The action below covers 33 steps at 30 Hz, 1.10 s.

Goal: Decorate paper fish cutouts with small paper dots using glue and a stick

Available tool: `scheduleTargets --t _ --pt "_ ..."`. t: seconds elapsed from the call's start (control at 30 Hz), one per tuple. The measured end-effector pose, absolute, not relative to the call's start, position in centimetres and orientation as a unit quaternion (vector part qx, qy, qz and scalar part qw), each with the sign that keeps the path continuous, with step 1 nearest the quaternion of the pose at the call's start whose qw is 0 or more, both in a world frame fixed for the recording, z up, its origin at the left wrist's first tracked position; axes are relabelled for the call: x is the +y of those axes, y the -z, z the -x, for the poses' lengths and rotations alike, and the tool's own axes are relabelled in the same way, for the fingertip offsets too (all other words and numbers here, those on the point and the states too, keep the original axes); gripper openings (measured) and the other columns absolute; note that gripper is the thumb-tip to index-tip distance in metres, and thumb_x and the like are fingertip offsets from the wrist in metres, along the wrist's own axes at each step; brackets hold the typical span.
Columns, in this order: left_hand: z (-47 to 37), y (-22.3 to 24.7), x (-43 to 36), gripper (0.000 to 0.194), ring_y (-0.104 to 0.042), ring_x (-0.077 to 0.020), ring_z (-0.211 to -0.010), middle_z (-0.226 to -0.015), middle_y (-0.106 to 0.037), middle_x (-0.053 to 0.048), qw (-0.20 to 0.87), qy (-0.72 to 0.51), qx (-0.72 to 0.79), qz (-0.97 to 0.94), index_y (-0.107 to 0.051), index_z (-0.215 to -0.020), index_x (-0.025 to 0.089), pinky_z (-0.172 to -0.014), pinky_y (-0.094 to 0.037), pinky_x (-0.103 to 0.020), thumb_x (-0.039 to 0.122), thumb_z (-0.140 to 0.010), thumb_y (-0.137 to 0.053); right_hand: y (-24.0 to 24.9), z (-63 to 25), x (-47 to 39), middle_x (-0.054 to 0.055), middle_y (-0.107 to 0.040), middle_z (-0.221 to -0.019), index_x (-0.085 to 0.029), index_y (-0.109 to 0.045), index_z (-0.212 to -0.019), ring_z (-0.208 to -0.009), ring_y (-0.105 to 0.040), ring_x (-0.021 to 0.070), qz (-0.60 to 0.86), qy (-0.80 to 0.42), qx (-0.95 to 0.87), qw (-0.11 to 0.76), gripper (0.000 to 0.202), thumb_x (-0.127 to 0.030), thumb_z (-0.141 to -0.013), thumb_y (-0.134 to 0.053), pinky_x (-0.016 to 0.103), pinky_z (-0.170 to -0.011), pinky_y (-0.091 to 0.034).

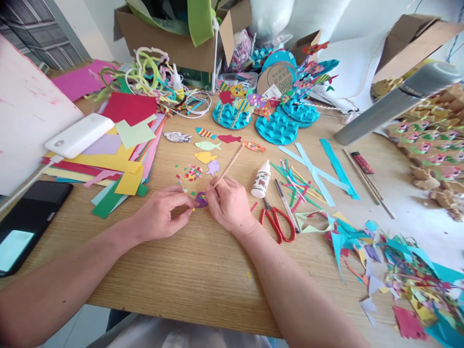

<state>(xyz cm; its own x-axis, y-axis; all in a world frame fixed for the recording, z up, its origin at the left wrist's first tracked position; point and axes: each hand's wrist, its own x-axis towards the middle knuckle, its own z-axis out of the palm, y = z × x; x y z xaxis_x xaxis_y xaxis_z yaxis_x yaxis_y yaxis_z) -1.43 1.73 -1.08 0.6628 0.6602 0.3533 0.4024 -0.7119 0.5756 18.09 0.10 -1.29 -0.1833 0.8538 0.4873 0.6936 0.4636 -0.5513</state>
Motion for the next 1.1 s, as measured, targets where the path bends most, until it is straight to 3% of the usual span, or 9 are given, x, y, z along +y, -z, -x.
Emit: scheduleTargets --t 0.6,1.1 --pt "-0.3 0.5 1.5 0.012 -0.051 -0.0224 -0.089 -0.081 -0.064 -0.004 0.2 -0.255 0.301 -0.897 -0.053 -0.077 0.019 -0.082 -0.045 -0.038 0.007 -0.078 -0.051 1.3 -17.9 0.3 0.003 -0.061 -0.066 -0.022 -0.044 -0.069 -0.06 -0.055 0.0158 0.521 -0.115 -0.757 0.378 0.024 -0.019 -0.092 -0.04 0.028 -0.062 -0.041" --pt "-0.6 0.9 1.8 0.013 -0.049 -0.0233 -0.088 -0.075 -0.06 -0.003 0.185 -0.253 0.29 -0.904 -0.051 -0.075 0.019 -0.08 -0.046 -0.039 0.006 -0.079 -0.048 1.3 -17.9 0.3 0.003 -0.059 -0.064 -0.023 -0.043 -0.068 -0.06 -0.056 0.016 0.535 -0.118 -0.749 0.374 0.025 -0.02 -0.093 -0.04 0.028 -0.062 -0.039"
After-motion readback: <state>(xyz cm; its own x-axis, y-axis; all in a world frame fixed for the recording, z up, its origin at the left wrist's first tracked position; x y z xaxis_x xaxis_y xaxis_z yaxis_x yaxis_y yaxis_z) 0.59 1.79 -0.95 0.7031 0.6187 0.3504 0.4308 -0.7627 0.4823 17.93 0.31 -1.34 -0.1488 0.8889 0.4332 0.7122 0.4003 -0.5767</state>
